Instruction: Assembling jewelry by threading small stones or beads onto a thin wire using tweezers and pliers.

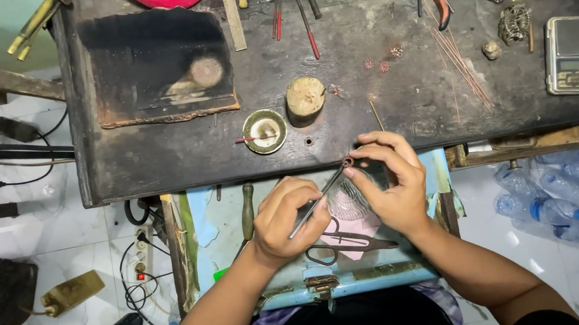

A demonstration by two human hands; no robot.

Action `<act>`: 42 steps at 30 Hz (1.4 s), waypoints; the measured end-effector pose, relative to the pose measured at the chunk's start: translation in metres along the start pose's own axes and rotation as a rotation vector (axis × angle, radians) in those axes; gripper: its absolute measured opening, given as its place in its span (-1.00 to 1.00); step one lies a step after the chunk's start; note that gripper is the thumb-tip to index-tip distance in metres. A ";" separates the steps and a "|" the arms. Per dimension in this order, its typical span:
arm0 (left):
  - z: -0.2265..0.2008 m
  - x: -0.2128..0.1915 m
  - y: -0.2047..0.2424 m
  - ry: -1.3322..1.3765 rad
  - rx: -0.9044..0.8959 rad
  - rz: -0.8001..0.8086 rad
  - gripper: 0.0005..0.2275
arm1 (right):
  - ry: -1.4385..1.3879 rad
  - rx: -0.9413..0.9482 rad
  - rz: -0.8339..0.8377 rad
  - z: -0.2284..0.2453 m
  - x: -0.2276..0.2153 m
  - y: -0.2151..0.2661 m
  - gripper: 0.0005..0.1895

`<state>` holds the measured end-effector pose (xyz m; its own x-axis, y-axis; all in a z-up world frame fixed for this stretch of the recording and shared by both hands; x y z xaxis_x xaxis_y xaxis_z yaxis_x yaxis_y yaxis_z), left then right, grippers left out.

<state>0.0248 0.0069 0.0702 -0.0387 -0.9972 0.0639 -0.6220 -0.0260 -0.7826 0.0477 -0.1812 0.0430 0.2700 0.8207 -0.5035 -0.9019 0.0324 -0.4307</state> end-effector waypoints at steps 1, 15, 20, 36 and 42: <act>-0.001 0.001 -0.001 0.003 0.008 0.015 -0.95 | 0.014 -0.022 -0.013 0.001 -0.001 0.001 -0.80; -0.004 0.002 -0.002 -0.023 0.028 0.036 -0.94 | -0.026 -0.074 -0.028 -0.003 0.004 0.007 -0.81; -0.001 0.001 0.001 -0.037 0.017 0.034 -0.94 | 0.010 -0.059 -0.030 -0.004 0.006 0.009 -0.78; 0.034 -0.007 0.011 -0.136 -0.228 -0.001 -0.94 | 0.317 -0.061 -0.022 -0.006 0.022 0.005 -0.75; 0.037 -0.004 0.014 -0.129 -0.239 0.002 -0.94 | 0.370 -0.099 -0.021 -0.004 0.021 0.003 -0.78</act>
<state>0.0454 0.0084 0.0366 0.0502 -0.9983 -0.0287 -0.7897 -0.0221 -0.6130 0.0516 -0.1663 0.0280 0.4075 0.5583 -0.7226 -0.8630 -0.0233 -0.5047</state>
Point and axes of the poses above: each hand's wrist, its own y-axis away from the middle knuckle, its own x-axis out of the palm, z = x × y, the point moved 5 cm from there along -y, towards the middle knuckle, and after that the axes turned 13 degrees about y, right-handed, at the moved point
